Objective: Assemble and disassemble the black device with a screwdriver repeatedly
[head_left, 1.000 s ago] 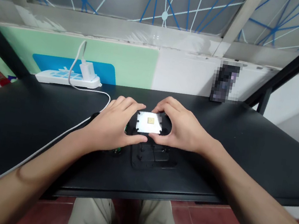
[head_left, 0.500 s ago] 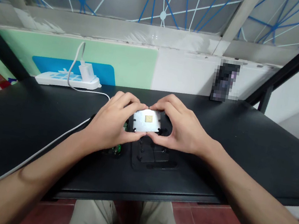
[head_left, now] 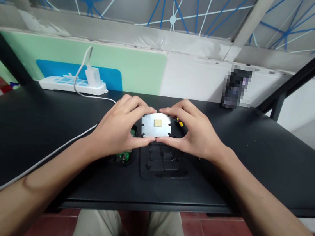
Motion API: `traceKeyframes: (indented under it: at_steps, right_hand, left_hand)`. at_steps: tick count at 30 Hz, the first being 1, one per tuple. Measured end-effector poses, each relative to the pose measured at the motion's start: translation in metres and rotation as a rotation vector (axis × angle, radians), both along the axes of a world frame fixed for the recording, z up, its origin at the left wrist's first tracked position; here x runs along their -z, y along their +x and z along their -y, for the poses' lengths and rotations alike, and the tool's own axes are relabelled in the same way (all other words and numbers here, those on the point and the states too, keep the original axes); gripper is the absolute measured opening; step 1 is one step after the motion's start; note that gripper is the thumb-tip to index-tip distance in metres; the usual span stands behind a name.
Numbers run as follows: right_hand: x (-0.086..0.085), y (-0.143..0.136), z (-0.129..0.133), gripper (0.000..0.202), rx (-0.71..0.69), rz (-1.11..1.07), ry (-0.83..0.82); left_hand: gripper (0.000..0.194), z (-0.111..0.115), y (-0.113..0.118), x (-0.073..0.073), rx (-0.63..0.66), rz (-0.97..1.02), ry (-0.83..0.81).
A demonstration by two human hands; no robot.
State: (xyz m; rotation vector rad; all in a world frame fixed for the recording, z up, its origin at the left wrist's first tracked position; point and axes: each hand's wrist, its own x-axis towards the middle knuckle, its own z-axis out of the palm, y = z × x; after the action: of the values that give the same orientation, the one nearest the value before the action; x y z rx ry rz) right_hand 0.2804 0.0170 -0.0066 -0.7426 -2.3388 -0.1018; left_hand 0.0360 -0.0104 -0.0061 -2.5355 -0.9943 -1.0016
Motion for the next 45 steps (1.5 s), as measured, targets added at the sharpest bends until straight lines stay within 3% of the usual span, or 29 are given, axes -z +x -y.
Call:
traceKeyframes:
  at_steps: [19, 32, 45]
  right_hand:
    - [-0.001, 0.001, -0.003, 0.057, 0.063, 0.037, -0.062]
    - [-0.001, -0.007, 0.006, 0.049, -0.035, -0.07, -0.027]
    - [0.003, -0.015, 0.009, 0.057, -0.015, -0.057, 0.008]
  left_hand:
    - [0.043, -0.002, -0.005, -0.001, -0.065, -0.031, -0.01]
    - [0.044, -0.004, -0.007, 0.002, -0.134, -0.099, 0.027]
    - [0.045, -0.002, 0.001, 0.006, -0.109, -0.067, 0.049]
